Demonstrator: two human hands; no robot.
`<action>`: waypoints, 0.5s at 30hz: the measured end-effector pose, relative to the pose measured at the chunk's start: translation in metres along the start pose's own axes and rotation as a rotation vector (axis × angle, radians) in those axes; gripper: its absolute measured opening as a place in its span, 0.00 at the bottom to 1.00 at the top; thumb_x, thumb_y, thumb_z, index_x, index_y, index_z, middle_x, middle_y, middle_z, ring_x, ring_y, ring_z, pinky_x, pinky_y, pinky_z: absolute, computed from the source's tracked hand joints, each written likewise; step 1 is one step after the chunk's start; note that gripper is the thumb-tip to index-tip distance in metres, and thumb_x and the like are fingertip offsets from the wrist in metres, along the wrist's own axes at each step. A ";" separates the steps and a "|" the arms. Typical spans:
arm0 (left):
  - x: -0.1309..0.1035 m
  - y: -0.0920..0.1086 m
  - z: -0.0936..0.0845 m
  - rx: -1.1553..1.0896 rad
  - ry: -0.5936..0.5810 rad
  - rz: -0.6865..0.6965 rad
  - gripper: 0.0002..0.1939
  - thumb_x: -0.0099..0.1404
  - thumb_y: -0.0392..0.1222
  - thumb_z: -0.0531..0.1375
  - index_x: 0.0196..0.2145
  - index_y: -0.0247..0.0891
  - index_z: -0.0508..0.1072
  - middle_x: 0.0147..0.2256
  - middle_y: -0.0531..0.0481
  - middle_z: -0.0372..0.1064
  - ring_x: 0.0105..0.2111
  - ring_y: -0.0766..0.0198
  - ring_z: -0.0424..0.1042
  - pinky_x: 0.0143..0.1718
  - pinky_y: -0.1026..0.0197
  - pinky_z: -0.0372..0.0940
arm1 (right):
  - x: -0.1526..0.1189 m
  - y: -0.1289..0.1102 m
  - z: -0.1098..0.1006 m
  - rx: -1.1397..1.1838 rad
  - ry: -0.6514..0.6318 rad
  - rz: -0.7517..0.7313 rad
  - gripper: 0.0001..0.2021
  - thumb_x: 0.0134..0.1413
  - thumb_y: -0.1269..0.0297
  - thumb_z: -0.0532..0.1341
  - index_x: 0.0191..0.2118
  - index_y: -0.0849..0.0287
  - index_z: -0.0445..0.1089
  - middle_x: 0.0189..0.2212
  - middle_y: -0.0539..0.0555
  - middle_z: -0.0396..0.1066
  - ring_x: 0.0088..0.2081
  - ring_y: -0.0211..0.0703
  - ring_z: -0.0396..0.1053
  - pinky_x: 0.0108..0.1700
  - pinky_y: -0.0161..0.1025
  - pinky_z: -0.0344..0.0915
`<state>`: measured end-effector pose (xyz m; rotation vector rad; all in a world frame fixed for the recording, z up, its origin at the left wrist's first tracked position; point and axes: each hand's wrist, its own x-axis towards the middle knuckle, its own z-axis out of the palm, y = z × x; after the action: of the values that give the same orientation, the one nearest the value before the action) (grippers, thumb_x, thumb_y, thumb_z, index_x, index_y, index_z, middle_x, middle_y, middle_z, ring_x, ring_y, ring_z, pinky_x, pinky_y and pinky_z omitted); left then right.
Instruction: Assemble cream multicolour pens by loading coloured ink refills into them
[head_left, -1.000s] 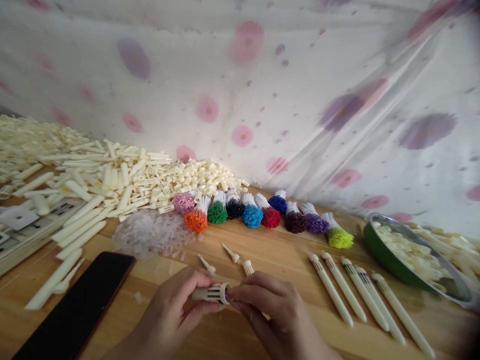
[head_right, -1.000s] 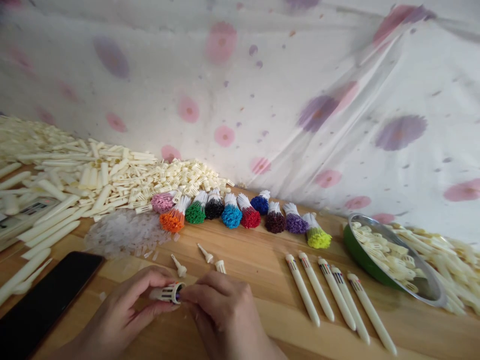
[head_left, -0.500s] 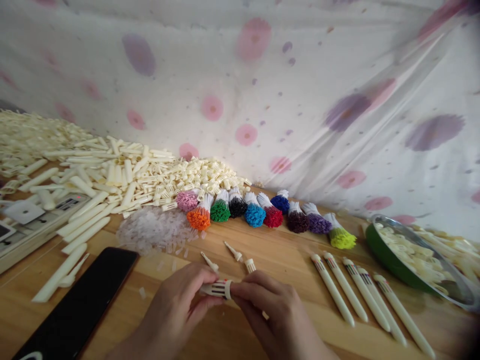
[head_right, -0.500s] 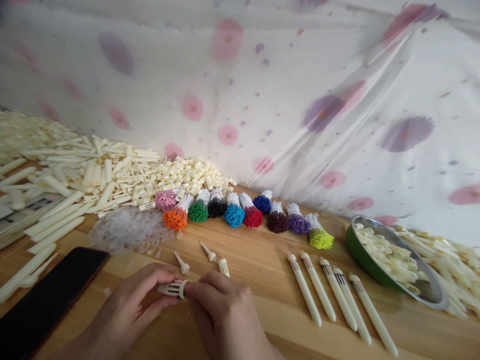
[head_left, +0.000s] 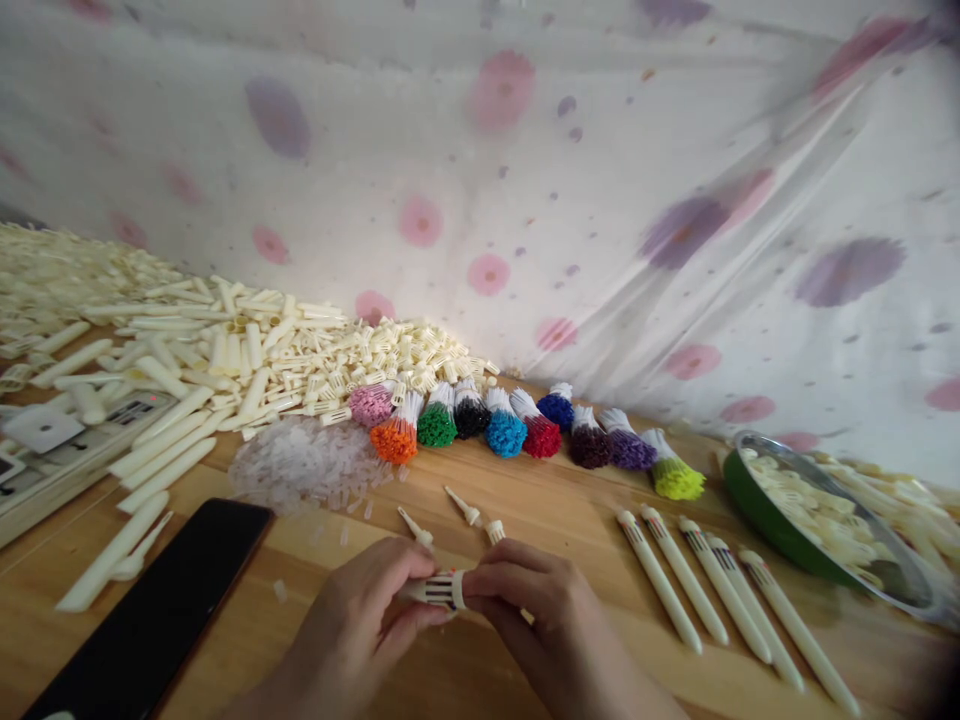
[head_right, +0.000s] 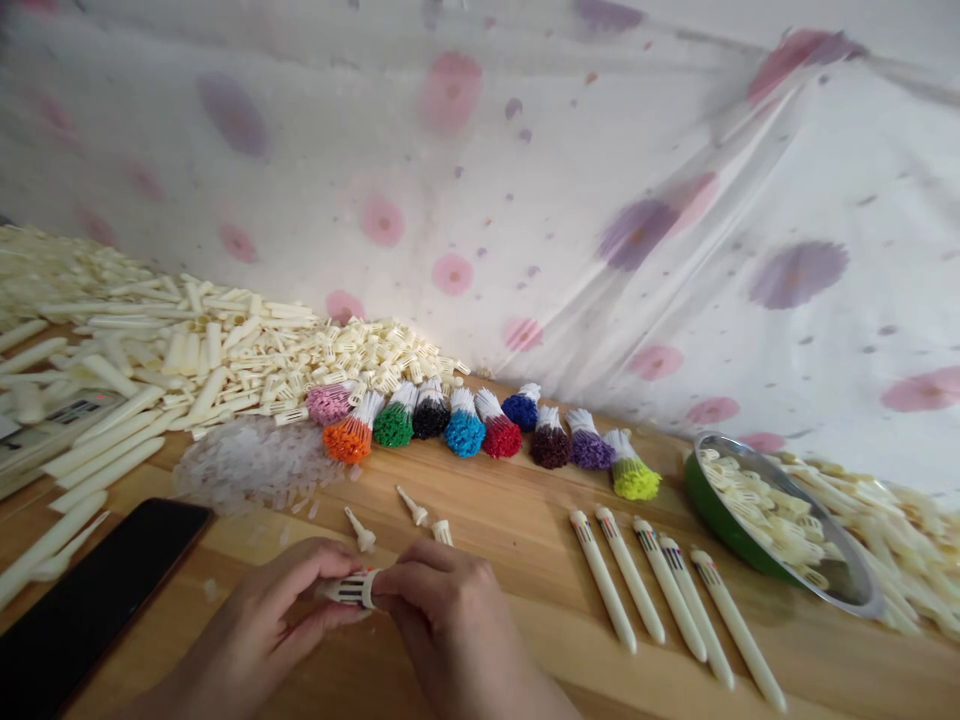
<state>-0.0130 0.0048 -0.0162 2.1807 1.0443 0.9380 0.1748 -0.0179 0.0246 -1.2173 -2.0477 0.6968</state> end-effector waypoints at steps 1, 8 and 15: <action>0.000 0.001 0.000 0.010 0.006 0.015 0.07 0.60 0.34 0.59 0.36 0.44 0.66 0.32 0.55 0.73 0.31 0.63 0.74 0.32 0.64 0.68 | 0.000 0.000 0.001 0.027 0.005 0.019 0.12 0.58 0.69 0.54 0.30 0.59 0.75 0.25 0.53 0.70 0.26 0.36 0.67 0.27 0.31 0.61; -0.004 0.000 0.001 0.103 0.052 0.082 0.08 0.62 0.34 0.58 0.37 0.44 0.64 0.31 0.54 0.73 0.30 0.62 0.74 0.30 0.63 0.68 | 0.000 -0.003 0.003 0.253 -0.042 0.175 0.11 0.56 0.64 0.57 0.31 0.58 0.77 0.23 0.52 0.67 0.23 0.34 0.63 0.22 0.29 0.59; -0.005 -0.002 -0.001 0.157 0.093 0.109 0.10 0.62 0.32 0.57 0.40 0.44 0.63 0.33 0.52 0.74 0.33 0.61 0.75 0.33 0.61 0.68 | -0.003 0.001 0.000 0.643 -0.073 0.488 0.11 0.44 0.57 0.65 0.33 0.58 0.77 0.25 0.51 0.69 0.21 0.31 0.62 0.21 0.29 0.60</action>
<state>-0.0168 0.0025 -0.0190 2.3626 1.0835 1.0473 0.1763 -0.0207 0.0233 -1.2963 -1.3862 1.5050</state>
